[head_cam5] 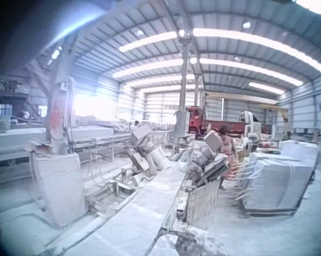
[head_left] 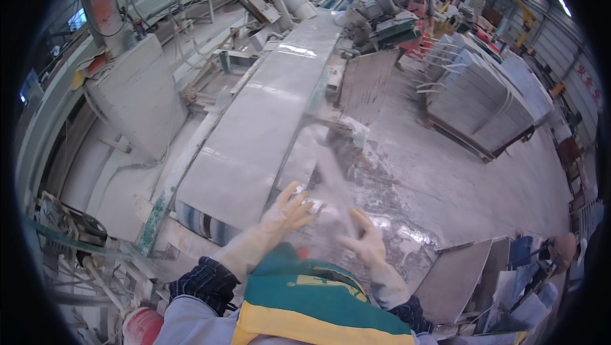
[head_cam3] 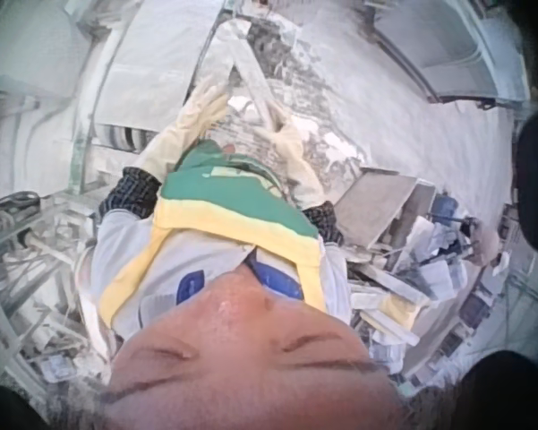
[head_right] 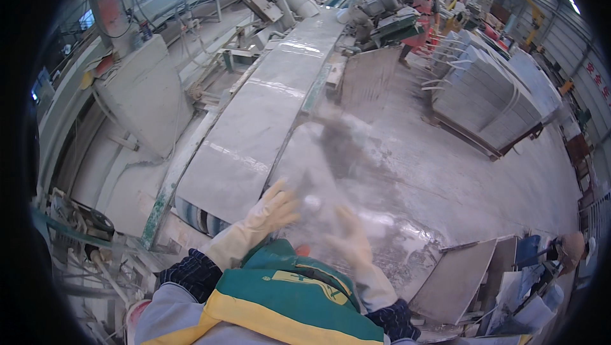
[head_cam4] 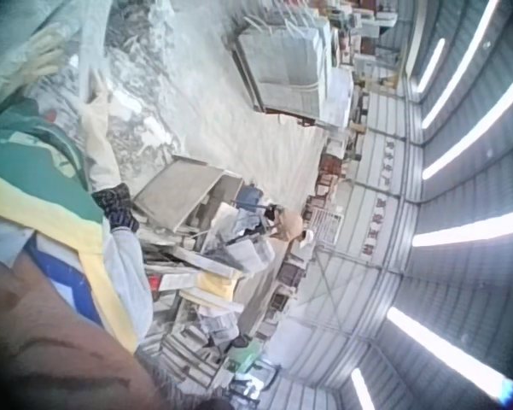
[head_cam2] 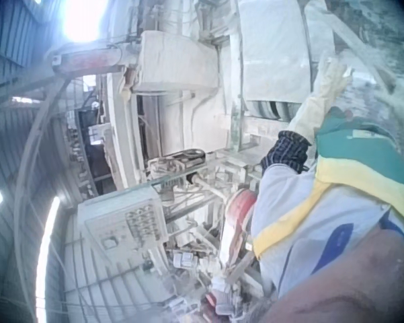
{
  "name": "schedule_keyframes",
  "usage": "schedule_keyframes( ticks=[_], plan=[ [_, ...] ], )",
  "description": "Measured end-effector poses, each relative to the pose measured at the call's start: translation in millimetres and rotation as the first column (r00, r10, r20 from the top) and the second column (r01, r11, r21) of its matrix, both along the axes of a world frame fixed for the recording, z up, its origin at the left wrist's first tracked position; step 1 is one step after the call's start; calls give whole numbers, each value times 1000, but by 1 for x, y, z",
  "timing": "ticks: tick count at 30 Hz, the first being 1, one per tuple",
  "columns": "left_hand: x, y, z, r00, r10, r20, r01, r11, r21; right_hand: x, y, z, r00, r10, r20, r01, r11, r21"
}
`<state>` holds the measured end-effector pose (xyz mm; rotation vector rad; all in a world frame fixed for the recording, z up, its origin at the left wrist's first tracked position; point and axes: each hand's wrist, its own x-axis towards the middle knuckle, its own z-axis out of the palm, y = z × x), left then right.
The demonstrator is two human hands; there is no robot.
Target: The person repeatedly wipes the surface of large rectangular tiles on a conveyor belt using a cloth or sponge, then places the tiles into a nearby bin. The task is performed continuously with both hands.
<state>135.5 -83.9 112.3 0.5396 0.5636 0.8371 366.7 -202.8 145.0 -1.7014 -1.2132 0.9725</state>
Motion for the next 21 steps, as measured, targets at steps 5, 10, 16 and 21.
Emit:
schedule_keyframes(
  ticks=[5,10,16,21],
  plan=[
    [-26,0,8,939,284,-191,-311,942,-128,-46,51,42,784,445,433,-566,798,205],
    [-150,-11,-39,816,507,-278,-565,801,-198,-28,39,25,817,430,385,-487,871,63],
    [-266,-68,-69,490,443,-750,-800,570,-186,41,-38,-49,988,-153,34,156,948,-277],
    [-296,-98,-123,475,345,-810,-818,511,-262,73,-90,-100,961,-261,90,276,907,-318]
  ],
)
